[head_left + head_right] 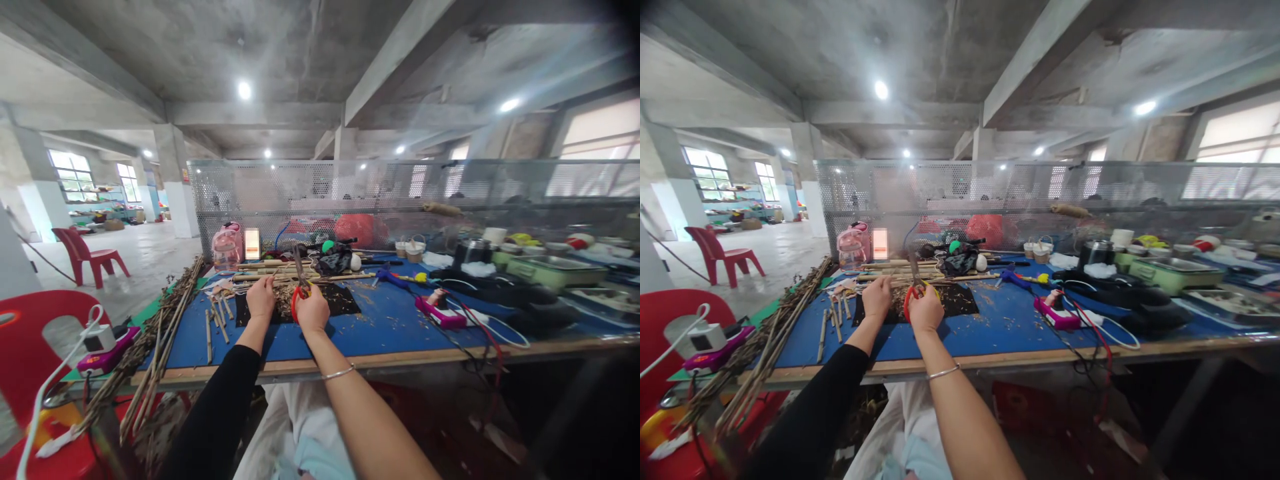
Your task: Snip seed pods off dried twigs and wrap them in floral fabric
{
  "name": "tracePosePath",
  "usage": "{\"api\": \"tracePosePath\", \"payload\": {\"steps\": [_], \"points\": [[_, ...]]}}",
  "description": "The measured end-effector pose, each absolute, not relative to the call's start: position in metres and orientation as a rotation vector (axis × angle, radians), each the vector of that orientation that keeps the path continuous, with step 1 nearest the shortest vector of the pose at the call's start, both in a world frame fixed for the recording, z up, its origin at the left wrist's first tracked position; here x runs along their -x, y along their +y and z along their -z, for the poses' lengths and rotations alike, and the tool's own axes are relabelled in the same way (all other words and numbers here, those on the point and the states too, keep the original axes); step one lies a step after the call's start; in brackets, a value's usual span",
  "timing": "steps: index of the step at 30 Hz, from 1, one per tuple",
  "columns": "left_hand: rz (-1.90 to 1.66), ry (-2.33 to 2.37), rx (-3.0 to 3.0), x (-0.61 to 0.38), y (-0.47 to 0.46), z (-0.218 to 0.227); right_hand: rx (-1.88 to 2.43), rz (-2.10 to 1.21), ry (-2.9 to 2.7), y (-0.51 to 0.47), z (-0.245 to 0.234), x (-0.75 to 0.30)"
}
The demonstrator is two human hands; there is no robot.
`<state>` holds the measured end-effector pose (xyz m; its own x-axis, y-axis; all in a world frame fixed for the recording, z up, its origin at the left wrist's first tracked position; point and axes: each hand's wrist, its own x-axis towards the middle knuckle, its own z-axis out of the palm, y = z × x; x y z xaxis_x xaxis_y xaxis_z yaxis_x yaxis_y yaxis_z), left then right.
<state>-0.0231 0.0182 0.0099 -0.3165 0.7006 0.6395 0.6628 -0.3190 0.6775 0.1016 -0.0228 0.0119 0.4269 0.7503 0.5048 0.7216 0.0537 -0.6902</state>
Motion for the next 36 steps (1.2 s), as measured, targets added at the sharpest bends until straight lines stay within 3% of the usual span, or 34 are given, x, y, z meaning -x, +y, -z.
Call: {"api": "tracePosePath", "payload": {"steps": [4,15,21,24,30,36], "points": [[-1.756,1.328,-1.623,0.029,0.022,-0.006,1.581,-0.132,-1.258,-0.020,-0.004,-0.099],[-1.618,0.748,-1.237,0.008,0.004,-0.018,1.338,-0.257,-1.442,-0.020,0.006,-0.101],[-1.848,0.854,-1.114,0.015,0.016,-0.022,1.273,-0.241,-1.473,-0.021,0.009,-0.099],[-1.980,1.190,-1.155,0.035,0.026,-0.019,1.253,-0.243,-1.481,-0.020,0.012,-0.099],[-1.904,1.767,-1.287,0.067,0.020,-0.007,1.259,-0.236,-1.423,-0.018,0.014,-0.098],[-1.884,1.854,-1.539,0.041,0.003,-0.014,1.248,-0.244,-1.387,-0.014,0.016,-0.100]]}}
